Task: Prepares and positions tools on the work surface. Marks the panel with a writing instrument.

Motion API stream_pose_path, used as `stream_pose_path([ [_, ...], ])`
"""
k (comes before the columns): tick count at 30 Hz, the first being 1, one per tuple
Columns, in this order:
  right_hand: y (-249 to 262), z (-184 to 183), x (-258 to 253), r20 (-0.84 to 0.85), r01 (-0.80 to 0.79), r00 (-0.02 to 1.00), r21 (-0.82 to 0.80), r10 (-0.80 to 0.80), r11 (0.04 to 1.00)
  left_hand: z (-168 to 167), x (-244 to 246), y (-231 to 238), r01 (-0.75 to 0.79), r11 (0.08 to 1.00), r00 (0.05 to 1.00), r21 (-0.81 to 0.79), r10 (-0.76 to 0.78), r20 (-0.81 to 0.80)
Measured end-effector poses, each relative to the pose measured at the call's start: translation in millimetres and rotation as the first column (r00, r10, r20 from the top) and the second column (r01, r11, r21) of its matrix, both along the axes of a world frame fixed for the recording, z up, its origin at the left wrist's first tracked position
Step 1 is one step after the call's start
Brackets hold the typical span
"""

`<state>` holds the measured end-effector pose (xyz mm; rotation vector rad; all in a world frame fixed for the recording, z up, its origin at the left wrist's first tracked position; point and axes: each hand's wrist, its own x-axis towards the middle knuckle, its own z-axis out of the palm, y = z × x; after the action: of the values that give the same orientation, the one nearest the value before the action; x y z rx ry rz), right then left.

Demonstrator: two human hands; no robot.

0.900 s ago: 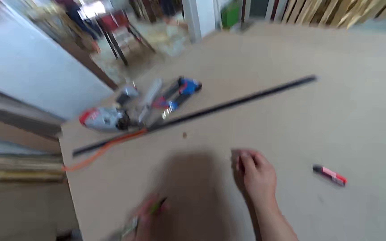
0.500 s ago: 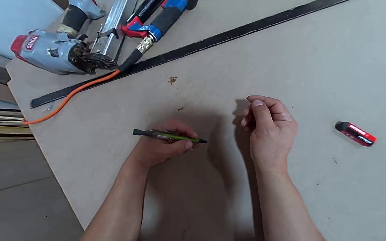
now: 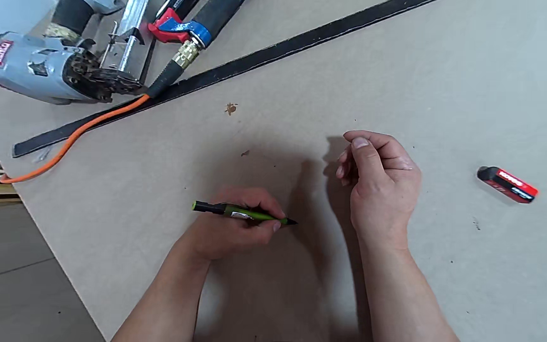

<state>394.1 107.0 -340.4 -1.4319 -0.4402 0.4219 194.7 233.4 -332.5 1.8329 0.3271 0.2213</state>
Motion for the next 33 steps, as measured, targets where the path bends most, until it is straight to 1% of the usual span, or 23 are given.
stream_pose_path([
  [2,-0.5,0.1,0.0,0.003,-0.002,1.000,-0.003,0.002,1.000,0.9,0.0,-1.1,0.002,1.000,1.000,0.012,-0.002,-0.012],
  [4,-0.9,0.0,0.1,0.008,-0.002,1.000,-0.002,0.002,1.000,0.9,-0.1,-3.8,-0.038,0.999,0.999,0.019,0.038,-0.018],
  [5,-1.1,-0.1,0.1,0.009,-0.004,1.000,-0.001,0.004,1.000,0.7,-0.1,-6.5,-0.095,0.995,0.995,0.030,0.096,-0.020],
  [7,-0.8,-0.3,0.4,0.010,-0.006,1.000,0.001,0.006,1.000,-1.3,2.5,-13.3,-0.291,0.955,0.956,0.053,0.292,-0.009],
  [8,-0.6,-0.6,0.6,0.011,-0.008,1.000,0.003,0.008,1.000,-2.9,4.5,-14.5,-0.372,0.927,0.928,0.045,0.372,0.011],
  [9,-0.5,-0.9,0.6,0.010,-0.009,1.000,0.007,0.009,1.000,-4.1,5.7,-14.1,-0.419,0.908,0.908,0.017,0.418,0.032],
  [11,-1.0,-0.3,-0.2,0.014,-0.009,1.000,-0.007,0.009,1.000,-4.5,5.1,-11.7,-0.422,0.906,0.905,-0.026,0.423,0.056],
  [13,-4.1,3.3,-2.7,0.019,-0.020,1.000,-0.059,0.021,0.998,-4.5,4.7,-11.8,-0.405,0.914,0.913,-0.026,0.406,0.046],
  [15,-6.0,5.2,-3.6,0.024,-0.025,0.999,-0.081,0.027,0.996,-3.5,8.2,-15.0,-0.485,0.874,0.873,-0.028,0.486,0.034],
  [17,-6.7,5.1,-3.7,0.020,-0.027,0.999,-0.078,0.029,0.997,-1.5,13.3,-17.7,-0.594,0.804,0.804,-0.018,0.594,0.025],
  [19,-6.3,4.8,-4.0,0.014,-0.027,1.000,-0.071,0.028,0.997,-1.1,16.1,-19.2,-0.648,0.762,0.761,-0.011,0.648,0.026],
  [23,-5.6,4.9,-4.1,0.007,-0.025,1.000,-0.067,0.025,0.997,-1.2,18.6,-21.9,-0.691,0.723,0.723,0.020,0.691,0.016],
  [27,-5.8,4.8,-4.0,0.006,-0.026,1.000,-0.067,0.027,0.997,-1.9,19.8,-22.0,-0.694,0.720,0.720,0.027,0.694,0.015],
  [29,-5.7,4.9,-4.2,0.008,-0.024,1.000,-0.066,0.025,0.998,-1.1,18.4,-21.4,-0.666,0.745,0.746,0.039,0.666,0.011],
  [32,-5.5,5.0,-4.4,0.013,-0.022,1.000,-0.072,0.023,0.997,-1.9,13.0,-18.6,-0.564,0.824,0.825,0.054,0.565,0.008],
  [33,-5.5,5.1,-4.3,0.015,-0.021,1.000,-0.074,0.022,0.997,-2.5,12.6,-18.4,-0.554,0.831,0.832,0.052,0.554,0.012],
])
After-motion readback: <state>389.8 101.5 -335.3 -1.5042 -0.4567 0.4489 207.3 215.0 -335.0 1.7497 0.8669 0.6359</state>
